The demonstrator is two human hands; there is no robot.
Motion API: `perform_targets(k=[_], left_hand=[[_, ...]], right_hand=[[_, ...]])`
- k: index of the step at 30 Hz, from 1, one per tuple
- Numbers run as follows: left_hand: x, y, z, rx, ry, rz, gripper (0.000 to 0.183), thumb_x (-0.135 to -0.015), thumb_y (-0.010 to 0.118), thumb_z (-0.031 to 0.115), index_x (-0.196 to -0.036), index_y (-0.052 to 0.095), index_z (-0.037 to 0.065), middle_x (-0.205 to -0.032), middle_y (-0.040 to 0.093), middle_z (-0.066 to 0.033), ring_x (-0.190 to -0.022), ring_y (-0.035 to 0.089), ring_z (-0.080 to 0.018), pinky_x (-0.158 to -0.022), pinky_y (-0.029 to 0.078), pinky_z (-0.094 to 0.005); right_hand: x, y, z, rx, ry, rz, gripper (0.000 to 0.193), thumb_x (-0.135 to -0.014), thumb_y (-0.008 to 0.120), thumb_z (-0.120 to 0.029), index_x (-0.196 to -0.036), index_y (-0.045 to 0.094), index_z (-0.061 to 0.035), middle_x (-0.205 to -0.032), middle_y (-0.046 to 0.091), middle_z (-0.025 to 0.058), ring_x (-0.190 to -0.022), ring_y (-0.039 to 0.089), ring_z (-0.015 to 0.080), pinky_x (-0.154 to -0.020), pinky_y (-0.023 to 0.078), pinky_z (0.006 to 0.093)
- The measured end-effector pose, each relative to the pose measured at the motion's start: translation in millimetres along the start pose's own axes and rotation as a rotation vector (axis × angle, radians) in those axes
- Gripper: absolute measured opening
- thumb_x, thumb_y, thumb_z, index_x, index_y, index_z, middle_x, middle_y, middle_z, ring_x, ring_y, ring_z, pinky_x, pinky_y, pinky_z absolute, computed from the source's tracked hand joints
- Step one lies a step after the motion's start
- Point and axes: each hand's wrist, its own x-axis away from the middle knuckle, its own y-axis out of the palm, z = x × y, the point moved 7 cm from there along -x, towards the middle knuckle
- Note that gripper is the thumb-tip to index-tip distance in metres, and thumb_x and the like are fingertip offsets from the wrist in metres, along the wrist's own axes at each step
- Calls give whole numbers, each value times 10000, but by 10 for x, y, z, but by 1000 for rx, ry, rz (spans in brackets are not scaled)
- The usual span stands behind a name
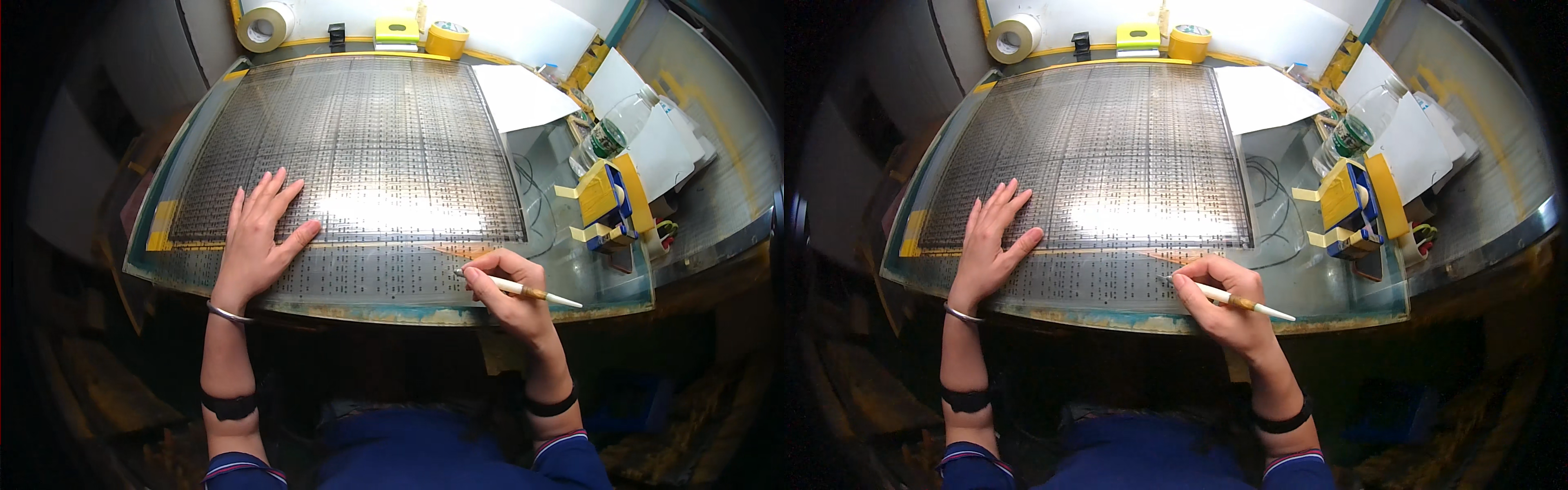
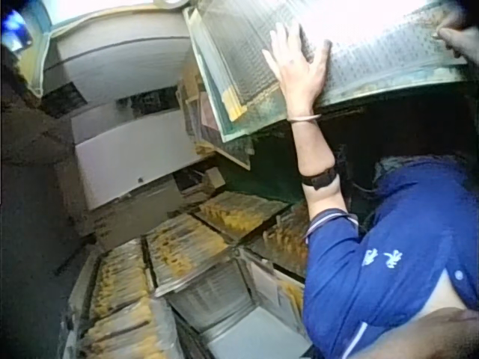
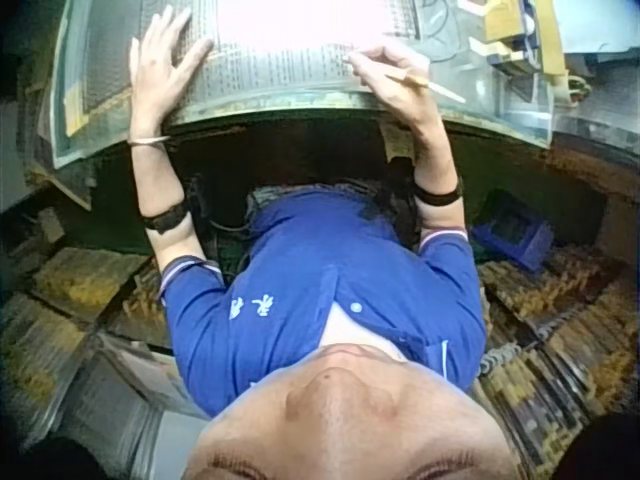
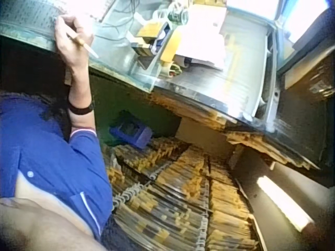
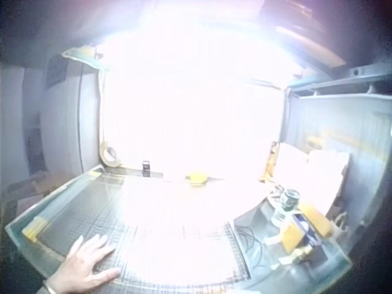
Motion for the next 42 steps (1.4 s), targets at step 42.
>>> perform_targets(k=[42], left_hand=[[11,-20,-8,-7,-12,-6,660,-940,628,537,-1461,541,141,-1588,412,-145,-1509,319,-292,-1246,122,-515]], right_hand=[[15,4,-86,-82,81,67,90,-931,716,-48,-975,682,23,-839,705,22,-752,618,47,-665,485,204]])
